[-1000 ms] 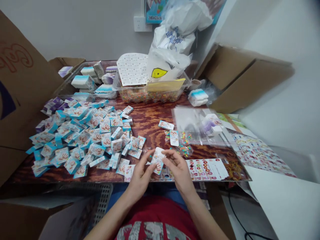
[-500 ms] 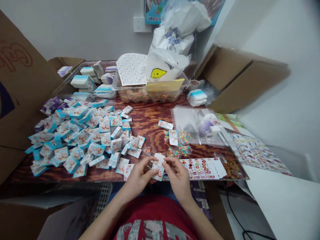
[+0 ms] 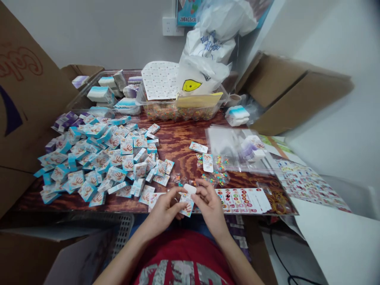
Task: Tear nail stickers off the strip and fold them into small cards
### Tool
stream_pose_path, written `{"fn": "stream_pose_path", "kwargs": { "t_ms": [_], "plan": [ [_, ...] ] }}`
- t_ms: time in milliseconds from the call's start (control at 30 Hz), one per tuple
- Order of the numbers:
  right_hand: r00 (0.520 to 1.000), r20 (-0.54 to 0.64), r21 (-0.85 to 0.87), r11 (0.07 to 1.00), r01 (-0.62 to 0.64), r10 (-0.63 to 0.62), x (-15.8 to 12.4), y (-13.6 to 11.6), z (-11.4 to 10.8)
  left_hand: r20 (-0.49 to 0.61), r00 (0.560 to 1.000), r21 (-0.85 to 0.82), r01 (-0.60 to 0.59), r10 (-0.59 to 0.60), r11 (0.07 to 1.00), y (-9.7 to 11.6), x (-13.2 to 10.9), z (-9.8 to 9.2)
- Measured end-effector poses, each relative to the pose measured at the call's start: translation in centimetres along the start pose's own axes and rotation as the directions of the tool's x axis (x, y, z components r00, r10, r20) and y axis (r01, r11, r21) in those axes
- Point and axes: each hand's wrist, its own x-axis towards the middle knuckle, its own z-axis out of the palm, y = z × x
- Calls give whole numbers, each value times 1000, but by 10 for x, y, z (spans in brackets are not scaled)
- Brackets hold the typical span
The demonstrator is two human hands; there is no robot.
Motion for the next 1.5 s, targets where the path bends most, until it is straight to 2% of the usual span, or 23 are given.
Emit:
{"fn": "stream_pose_path", "kwargs": {
  "t_ms": [167,233,300,400,500,667,833,900,1000,1067,1133,1167,1200,1267,1300,1333,1400,1467,1500],
  "plan": [
    [981,183,-185,979,91,-57,1,-13,-4,-71,997,-97,9,-16,995,0,-2,5],
    [975,210,-186,976,110,-70,2,-16,-5,-84,996,-124,24,-35,992,1,-3,7],
    [983,179,-146,988,59,-32,4,-15,-4,-88,995,-78,31,-37,996,2,-4,8],
    [991,100,-53,995,-83,88,7,-9,-3,-73,997,-3,22,-22,1000,4,-6,8],
    [985,61,19,986,-163,161,10,-2,-4,-62,998,3,27,-27,1000,6,-7,8],
    [986,102,-28,991,-130,132,8,-1,-7,-61,998,-13,23,-24,1000,4,-8,7],
    [988,134,-212,972,101,-73,-4,-10,-2,-55,998,-4,-10,10,1000,-1,-11,6],
    [984,143,-242,961,136,-103,-6,-10,-1,-25,999,24,-28,29,999,-3,-13,7],
    [992,127,-173,984,44,-22,-6,-3,-3,-16,999,60,-38,39,997,0,-13,5],
    [997,55,-85,995,-54,59,-5,4,-6,-93,992,135,-70,83,988,10,-10,-7],
    [991,-48,-8,992,-122,122,-3,10,-11,-234,952,274,-132,199,953,30,-4,-31],
    [986,-93,17,990,-139,140,-3,12,-14,-324,903,345,-165,283,924,43,-2,-47],
    [981,-124,29,988,-149,151,-2,14,-17,-387,844,441,-184,371,878,57,1,-66],
    [976,-147,27,987,-156,158,-2,16,-22,-483,693,652,-123,535,748,88,4,-105],
    [978,-138,19,987,-158,159,-3,16,-23,-499,626,739,-54,599,671,102,6,-124],
    [980,-118,4,987,-160,159,-3,16,-25,-488,581,806,15,651,591,114,7,-140],
    [989,-73,-61,989,-135,131,-4,13,-27,-417,551,901,143,723,411,129,9,-161],
    [998,-42,-193,980,-46,39,-2,7,-32,-358,470,932,221,806,285,132,10,-164],
    [999,-29,-276,961,15,-24,-1,3,-36,-325,447,942,226,833,247,128,10,-158]
  ]
}}
